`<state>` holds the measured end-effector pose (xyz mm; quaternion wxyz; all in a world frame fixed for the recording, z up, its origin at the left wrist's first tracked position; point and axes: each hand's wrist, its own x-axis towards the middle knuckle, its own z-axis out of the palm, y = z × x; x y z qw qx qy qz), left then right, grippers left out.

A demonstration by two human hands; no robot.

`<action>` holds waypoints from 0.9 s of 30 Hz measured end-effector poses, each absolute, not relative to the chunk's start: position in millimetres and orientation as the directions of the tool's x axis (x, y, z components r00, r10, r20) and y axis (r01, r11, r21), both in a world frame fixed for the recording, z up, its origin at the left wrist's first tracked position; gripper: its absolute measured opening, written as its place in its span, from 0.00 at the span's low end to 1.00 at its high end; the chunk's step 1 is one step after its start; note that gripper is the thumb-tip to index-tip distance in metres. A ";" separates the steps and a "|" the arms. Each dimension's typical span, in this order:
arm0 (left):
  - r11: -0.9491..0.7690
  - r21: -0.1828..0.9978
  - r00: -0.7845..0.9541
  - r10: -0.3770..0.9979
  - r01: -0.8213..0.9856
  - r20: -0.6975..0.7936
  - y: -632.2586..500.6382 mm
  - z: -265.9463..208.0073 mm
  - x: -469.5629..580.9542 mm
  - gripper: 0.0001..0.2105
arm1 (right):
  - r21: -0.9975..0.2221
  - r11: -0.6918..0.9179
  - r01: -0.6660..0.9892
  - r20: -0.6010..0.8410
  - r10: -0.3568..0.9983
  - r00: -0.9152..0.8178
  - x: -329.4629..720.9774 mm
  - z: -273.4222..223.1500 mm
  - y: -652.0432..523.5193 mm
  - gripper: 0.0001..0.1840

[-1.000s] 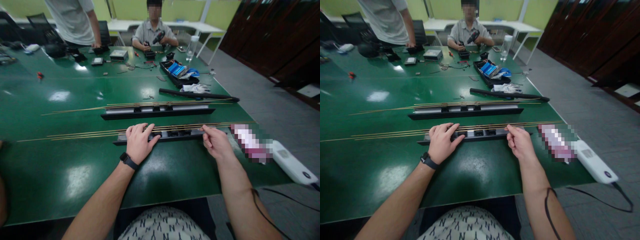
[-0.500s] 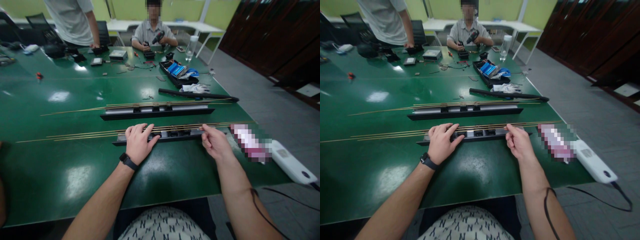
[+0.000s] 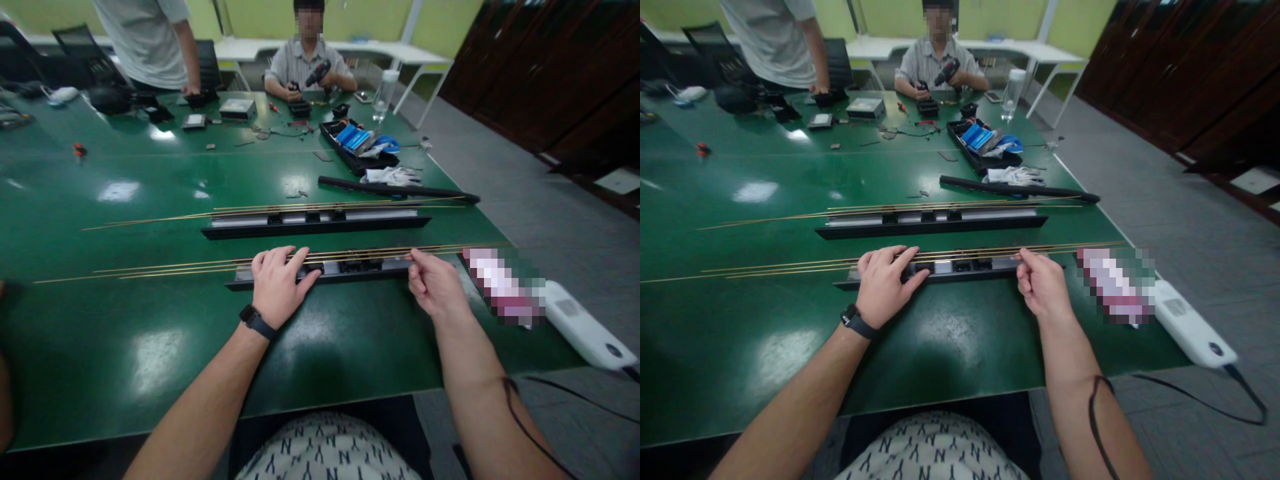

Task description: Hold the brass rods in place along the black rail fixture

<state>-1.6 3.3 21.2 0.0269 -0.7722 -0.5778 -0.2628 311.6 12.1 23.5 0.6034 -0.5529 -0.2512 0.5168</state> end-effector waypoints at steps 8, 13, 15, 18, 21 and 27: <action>-0.329 0.267 0.191 0.880 0.906 0.435 3.4 20.7 -1.3 0.21 | -0.924 -0.186 -0.335 -0.286 0.917 0.277 304.8 26.6 10.2 0.17; -0.330 0.262 0.193 0.878 0.907 0.437 3.1 21.0 -1.0 0.21 | -0.920 -0.222 -0.322 -0.294 0.935 0.195 297.9 27.5 8.2 0.19; -0.331 0.259 0.194 0.877 0.907 0.439 2.8 20.8 -1.0 0.21 | -0.920 -0.237 -0.312 -0.296 0.942 0.158 294.5 26.5 7.2 0.19; -0.332 0.259 0.195 0.876 0.907 0.440 2.6 20.6 -1.2 0.21 | -0.924 -0.247 -0.292 -0.293 0.948 0.127 289.4 24.4 5.8 0.21; -0.329 0.261 0.193 0.879 0.908 0.436 2.6 20.7 -1.3 0.21 | -0.931 -0.238 -0.278 -0.281 0.952 0.125 286.7 22.7 5.2 0.22; -0.334 0.257 0.199 0.877 0.907 0.438 3.1 20.7 -1.3 0.21 | -0.936 -0.242 -0.255 -0.279 0.952 0.122 288.0 21.1 6.1 0.22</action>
